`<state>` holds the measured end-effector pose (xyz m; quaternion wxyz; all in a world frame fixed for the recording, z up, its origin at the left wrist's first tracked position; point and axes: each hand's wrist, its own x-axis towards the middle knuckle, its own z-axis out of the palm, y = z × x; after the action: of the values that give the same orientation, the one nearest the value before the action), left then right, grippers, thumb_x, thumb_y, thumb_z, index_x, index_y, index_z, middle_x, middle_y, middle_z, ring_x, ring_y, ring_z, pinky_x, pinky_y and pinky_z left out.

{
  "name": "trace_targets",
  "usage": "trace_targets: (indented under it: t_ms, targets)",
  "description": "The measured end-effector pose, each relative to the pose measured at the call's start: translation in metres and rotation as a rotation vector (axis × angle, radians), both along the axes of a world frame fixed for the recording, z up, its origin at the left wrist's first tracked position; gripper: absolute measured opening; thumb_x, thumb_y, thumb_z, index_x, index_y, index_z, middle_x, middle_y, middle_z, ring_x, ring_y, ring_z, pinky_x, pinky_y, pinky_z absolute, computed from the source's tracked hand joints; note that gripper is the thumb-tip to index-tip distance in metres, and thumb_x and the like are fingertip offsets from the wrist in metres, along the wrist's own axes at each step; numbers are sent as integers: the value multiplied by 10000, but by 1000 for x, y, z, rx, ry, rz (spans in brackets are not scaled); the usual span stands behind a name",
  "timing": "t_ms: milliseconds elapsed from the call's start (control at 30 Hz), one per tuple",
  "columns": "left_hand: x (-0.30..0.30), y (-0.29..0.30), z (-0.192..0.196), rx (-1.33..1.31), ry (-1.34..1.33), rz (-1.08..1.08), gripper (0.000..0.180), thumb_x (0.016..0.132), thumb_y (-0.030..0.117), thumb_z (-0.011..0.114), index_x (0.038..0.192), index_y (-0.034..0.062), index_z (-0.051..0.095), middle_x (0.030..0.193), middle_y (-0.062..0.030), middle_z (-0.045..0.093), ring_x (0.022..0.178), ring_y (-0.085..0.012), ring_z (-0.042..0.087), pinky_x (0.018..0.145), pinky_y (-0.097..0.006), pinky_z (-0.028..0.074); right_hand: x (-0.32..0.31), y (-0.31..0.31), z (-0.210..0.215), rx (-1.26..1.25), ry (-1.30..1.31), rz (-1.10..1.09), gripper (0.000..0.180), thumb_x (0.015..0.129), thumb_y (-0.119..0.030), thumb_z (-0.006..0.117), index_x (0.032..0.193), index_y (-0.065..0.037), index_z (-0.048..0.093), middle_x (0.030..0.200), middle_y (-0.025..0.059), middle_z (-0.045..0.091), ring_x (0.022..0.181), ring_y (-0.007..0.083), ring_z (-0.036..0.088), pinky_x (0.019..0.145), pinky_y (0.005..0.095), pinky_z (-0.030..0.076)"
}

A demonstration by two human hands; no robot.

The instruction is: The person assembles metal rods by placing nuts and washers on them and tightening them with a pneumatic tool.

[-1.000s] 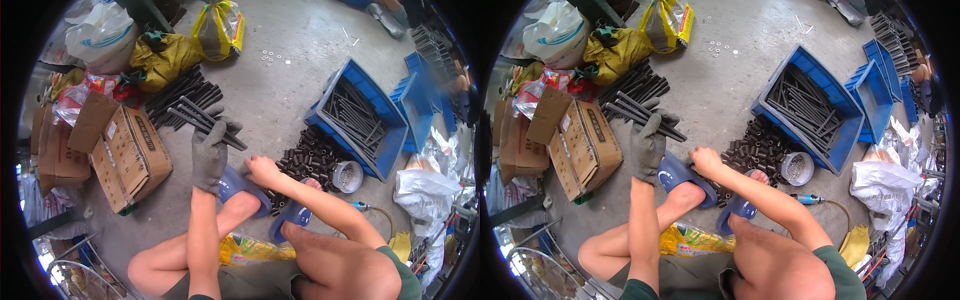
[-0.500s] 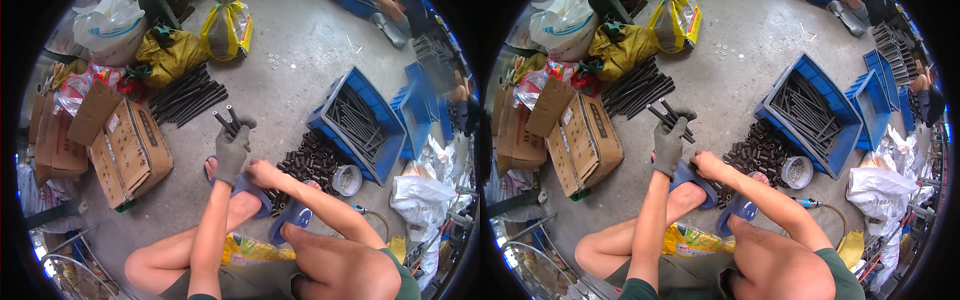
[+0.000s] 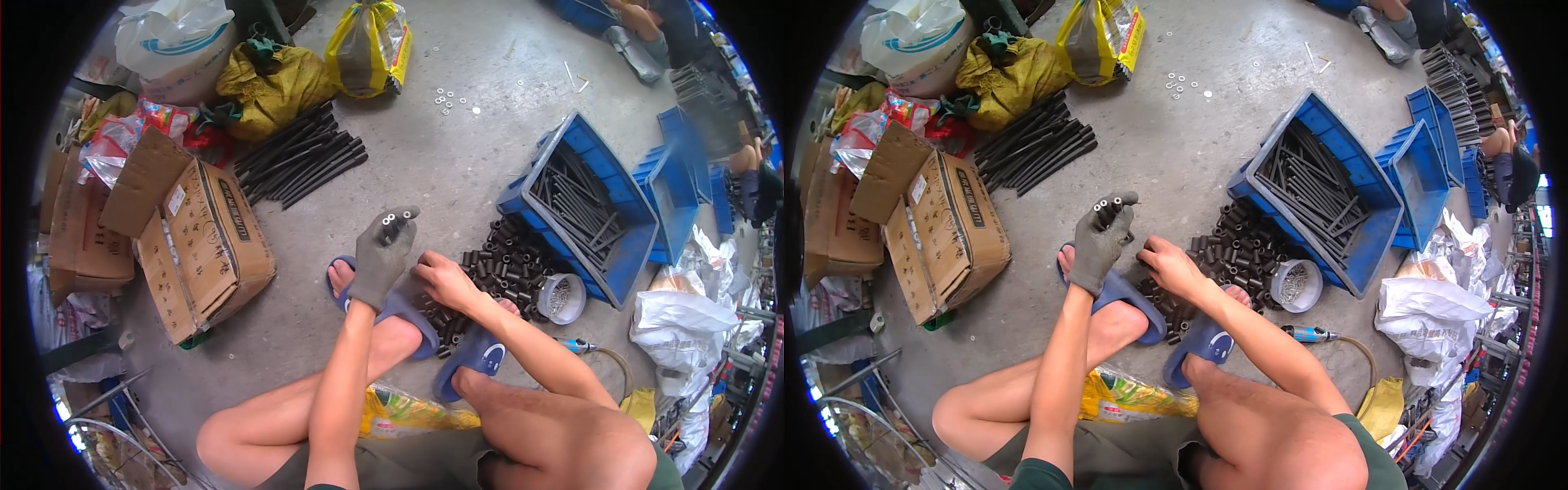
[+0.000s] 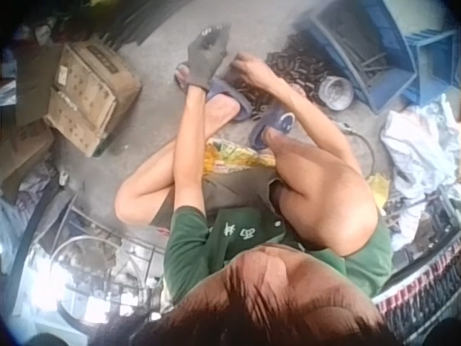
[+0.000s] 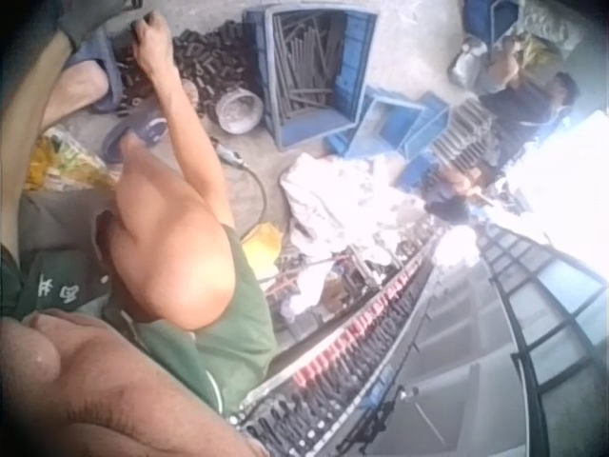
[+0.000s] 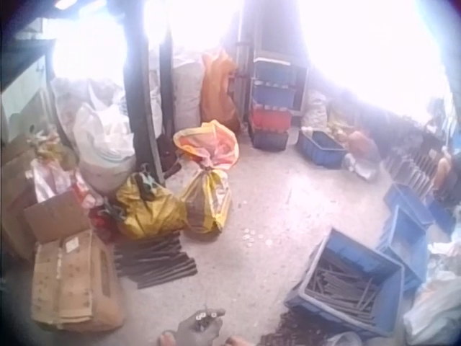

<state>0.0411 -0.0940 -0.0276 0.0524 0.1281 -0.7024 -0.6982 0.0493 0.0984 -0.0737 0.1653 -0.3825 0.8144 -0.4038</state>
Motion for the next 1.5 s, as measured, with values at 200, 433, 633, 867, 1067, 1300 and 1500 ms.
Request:
trace_targets:
  t_ms: [200,433,633,867,1067,1300,1500]
  targets:
    - [5,1,-11,56,-64,-26,262,1037,142,722,1291,82,749,1116,42,769,831,-31,635,659,-230,534,-1,0,-7,85,-45,-108,281,788,-2,727,1057,8,645,1056,200,616,1034,438,640,886,512,553]
    - [7,2,-4,136,-77,2,243,1010,43,718,1247,-4,743,1159,-54,792,1035,-89,705,913,-265,561,-1,12,1,410,171,-157,130,836,-37,645,967,-39,642,997,144,636,1007,392,634,853,515,556]
    - [10,0,-6,120,-81,11,231,1015,38,712,1241,5,749,1154,-55,792,1030,-89,706,912,-263,559,-14,10,27,399,381,-103,223,842,-84,717,1058,-71,665,1008,124,626,996,370,630,836,473,563]
    - [13,-3,-13,67,-41,5,252,1026,97,720,1271,44,747,1154,-10,780,942,-65,667,799,-248,550,-16,21,19,132,41,-102,273,845,-73,761,1083,-44,631,1007,168,594,968,424,646,823,498,557]
    - [11,0,-5,105,-74,3,248,1002,40,727,1247,15,750,1159,-65,797,1054,-98,714,927,-274,565,-9,24,8,86,139,-122,290,813,-8,725,1077,-16,606,993,158,599,1052,416,639,867,518,556]
    - [9,-1,-7,66,-30,-2,248,1047,155,718,1281,81,755,1117,48,766,815,-26,592,667,-216,513,25,28,36,369,299,182,150,785,-125,710,923,-83,668,926,77,629,956,290,643,788,419,572]
    - [8,5,-10,70,3,-1,232,1045,142,715,1267,90,762,1082,67,761,801,-15,579,632,-214,475,34,39,32,475,238,99,152,814,-140,710,955,-92,680,941,78,634,970,287,643,805,405,579]
